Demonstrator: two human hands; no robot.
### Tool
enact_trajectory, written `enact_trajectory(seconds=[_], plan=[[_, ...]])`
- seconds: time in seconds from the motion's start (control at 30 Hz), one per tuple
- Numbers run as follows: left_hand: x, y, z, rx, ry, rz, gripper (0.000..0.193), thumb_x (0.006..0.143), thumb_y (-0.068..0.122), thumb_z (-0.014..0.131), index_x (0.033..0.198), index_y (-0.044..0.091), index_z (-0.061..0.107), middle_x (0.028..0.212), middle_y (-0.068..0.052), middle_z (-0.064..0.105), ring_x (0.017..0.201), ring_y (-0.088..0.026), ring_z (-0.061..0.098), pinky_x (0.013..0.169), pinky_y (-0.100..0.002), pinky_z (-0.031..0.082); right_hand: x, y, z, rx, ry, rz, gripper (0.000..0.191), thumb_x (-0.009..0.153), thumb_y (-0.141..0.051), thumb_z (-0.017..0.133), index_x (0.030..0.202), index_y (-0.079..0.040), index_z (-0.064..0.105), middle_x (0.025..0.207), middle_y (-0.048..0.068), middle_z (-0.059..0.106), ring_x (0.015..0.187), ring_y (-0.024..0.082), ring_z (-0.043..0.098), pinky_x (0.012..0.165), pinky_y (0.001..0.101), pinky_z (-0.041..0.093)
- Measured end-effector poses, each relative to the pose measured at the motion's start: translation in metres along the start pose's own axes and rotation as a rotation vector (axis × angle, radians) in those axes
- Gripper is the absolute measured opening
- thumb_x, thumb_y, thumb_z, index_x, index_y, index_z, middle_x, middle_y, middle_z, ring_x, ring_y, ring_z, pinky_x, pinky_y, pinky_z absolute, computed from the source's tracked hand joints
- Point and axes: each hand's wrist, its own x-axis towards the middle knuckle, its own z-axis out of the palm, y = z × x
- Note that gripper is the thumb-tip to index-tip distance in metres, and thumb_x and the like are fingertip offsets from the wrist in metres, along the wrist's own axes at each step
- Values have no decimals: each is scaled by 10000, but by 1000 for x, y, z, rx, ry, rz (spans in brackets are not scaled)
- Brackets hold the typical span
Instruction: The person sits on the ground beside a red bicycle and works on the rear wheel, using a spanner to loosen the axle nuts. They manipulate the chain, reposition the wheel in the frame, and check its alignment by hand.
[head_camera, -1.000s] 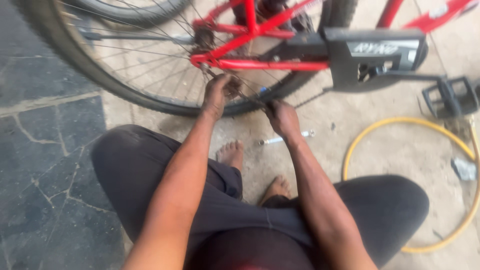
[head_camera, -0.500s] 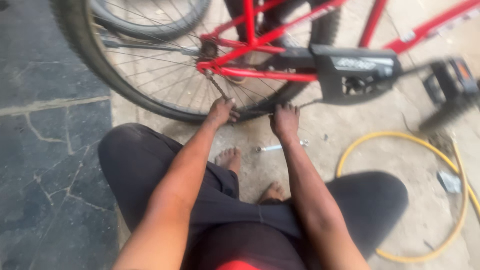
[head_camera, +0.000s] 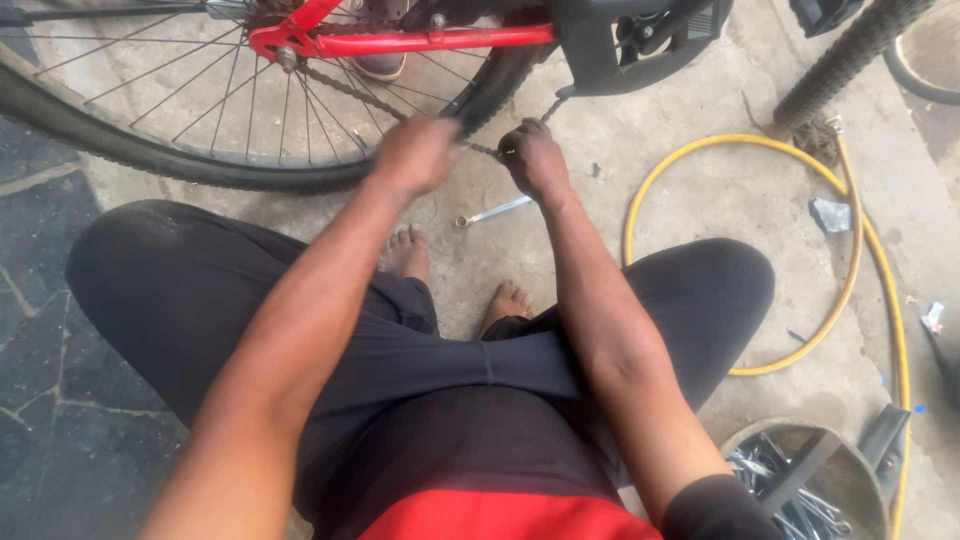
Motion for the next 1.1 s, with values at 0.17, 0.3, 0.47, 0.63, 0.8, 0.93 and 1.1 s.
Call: enact_trajectory(seconds=[0.17,0.3,0.47,0.63,0.8,0.93,1.1], plan=[[22,14,36,239,160,329,174,853,104,597,979,95,717,1018,-153,735,1063,-381,682,989,-619,438,-1,8,6,59,23,-5,96,831,-122,784,916,-93,753,1053,138,696,1244,422,550,1019,477,470],[39,4,46,182,-227,-3,279,925,77,547,1149,127,707,1088,-161,723,1065,-358,670,929,-581,456,-1,11,12,92,59,4,128,833,-81,763,961,-93,754,1081,128,705,1260,418,548,1035,472,466],[60,-14,26,-183,-520,-121,440,875,16,559,1288,79,697,1047,-128,772,929,-242,754,767,-385,559,1,13,16,133,75,31,170,824,-62,764,991,-92,755,1089,129,696,1276,411,539,1050,464,465],[64,-19,20,-452,-618,-275,405,878,3,594,1276,11,669,970,-112,795,792,-156,765,652,-301,547,4,14,20,142,65,53,198,815,-57,772,1010,-90,759,1126,125,695,1290,406,517,1055,463,448],[66,-22,22,-478,-620,-306,342,891,-4,558,1218,-11,657,968,-106,791,791,-166,770,594,-291,533,5,15,22,148,48,78,204,830,-83,779,1033,-95,762,1151,126,689,1295,400,510,1070,464,439],[63,-26,27,-399,-477,-265,285,862,13,661,1146,-1,687,949,-133,780,783,-181,768,660,-325,549,4,15,24,154,43,82,264,834,-90,782,1097,-100,762,1197,124,684,1317,397,500,1098,468,431],[51,-32,36,-101,-51,-68,214,826,56,704,1028,93,763,1011,-188,745,971,-359,705,849,-451,541,5,13,33,59,90,43,464,812,-99,792,1262,-80,682,1385,173,595,1384,440,434,1123,496,399]])
